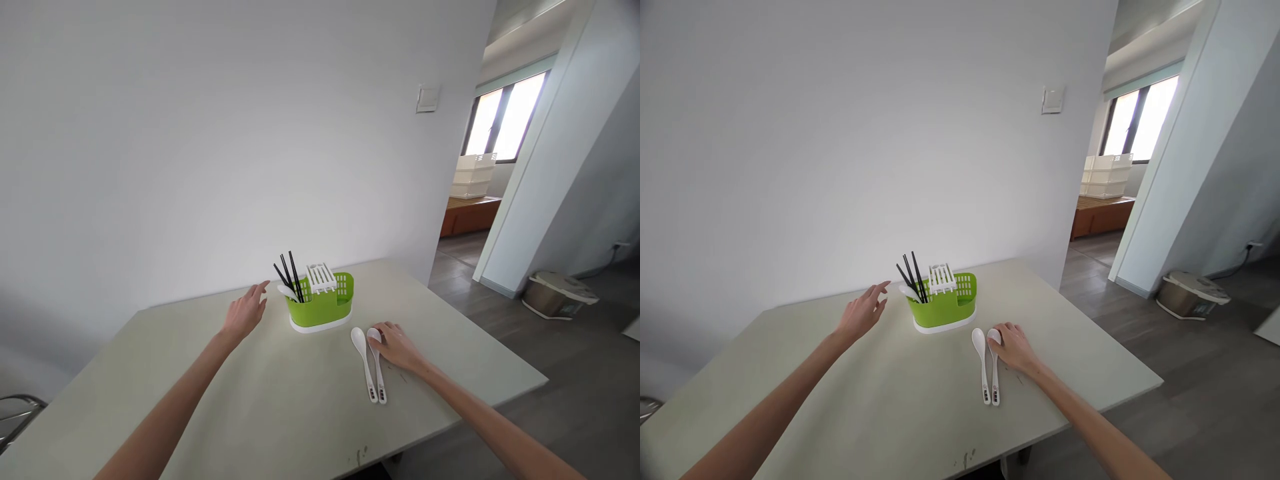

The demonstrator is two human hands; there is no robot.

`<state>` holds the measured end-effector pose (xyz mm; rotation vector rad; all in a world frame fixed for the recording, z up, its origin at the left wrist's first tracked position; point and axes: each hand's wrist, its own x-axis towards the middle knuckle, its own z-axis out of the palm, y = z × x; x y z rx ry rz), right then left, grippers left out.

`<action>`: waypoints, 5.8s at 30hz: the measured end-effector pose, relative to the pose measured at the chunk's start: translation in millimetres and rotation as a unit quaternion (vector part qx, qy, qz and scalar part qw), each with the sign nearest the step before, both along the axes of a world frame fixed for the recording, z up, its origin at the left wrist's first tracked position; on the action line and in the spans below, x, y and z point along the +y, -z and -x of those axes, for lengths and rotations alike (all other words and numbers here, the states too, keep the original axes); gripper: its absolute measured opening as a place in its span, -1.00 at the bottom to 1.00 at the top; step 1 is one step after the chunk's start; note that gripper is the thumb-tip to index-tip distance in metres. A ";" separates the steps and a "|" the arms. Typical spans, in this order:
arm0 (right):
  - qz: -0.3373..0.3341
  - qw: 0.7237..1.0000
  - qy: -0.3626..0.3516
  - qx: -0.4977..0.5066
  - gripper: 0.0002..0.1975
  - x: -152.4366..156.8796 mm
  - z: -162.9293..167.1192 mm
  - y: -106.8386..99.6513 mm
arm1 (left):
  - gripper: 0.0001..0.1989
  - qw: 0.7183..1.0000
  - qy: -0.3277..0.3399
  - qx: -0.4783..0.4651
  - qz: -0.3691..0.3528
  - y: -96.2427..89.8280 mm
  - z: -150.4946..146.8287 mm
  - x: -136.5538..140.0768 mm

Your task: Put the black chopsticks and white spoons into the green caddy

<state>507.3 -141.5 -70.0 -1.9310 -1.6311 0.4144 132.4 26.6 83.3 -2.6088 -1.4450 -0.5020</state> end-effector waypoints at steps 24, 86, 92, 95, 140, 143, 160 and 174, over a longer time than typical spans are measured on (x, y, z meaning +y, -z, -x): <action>0.017 0.999 0.000 0.046 -0.64 5.0 -14.3 2.1 | -0.67 0.955 -0.109 -0.251 0.115 117.1 87.7 -68.5; -0.094 0.949 0.001 0.301 -0.45 -49.9 0.0 -16.7 | -0.63 0.982 0.034 -0.187 0.014 -61.8 4.5 -55.9; -0.085 0.956 0.069 0.272 -0.51 -60.2 -24.9 19.2 | -0.50 0.999 0.021 -0.025 -0.030 -36.4 -6.8 -31.7; -0.085 0.960 0.063 0.259 -0.52 -59.7 -22.3 21.4 | -0.49 0.997 0.049 0.021 -0.049 -21.5 -19.5 -20.7; 0.095 0.995 0.022 0.031 -0.82 0.6 29.9 -8.4 | -0.66 0.950 -0.048 -0.287 0.111 124.9 59.3 -86.5; 0.100 0.994 -0.001 0.037 -0.85 1.0 33.8 -10.6 | -0.69 0.955 -0.031 -0.273 0.113 124.7 59.1 -88.2; 0.110 0.993 -0.001 0.031 -0.71 -4.0 36.7 -7.8 | -0.67 0.944 -0.043 -0.297 0.136 129.7 60.3 -88.8; 0.103 0.994 -0.028 0.014 -0.62 -4.8 40.7 -9.0 | -0.07 0.917 -0.084 -0.313 0.231 102.1 57.3 -69.7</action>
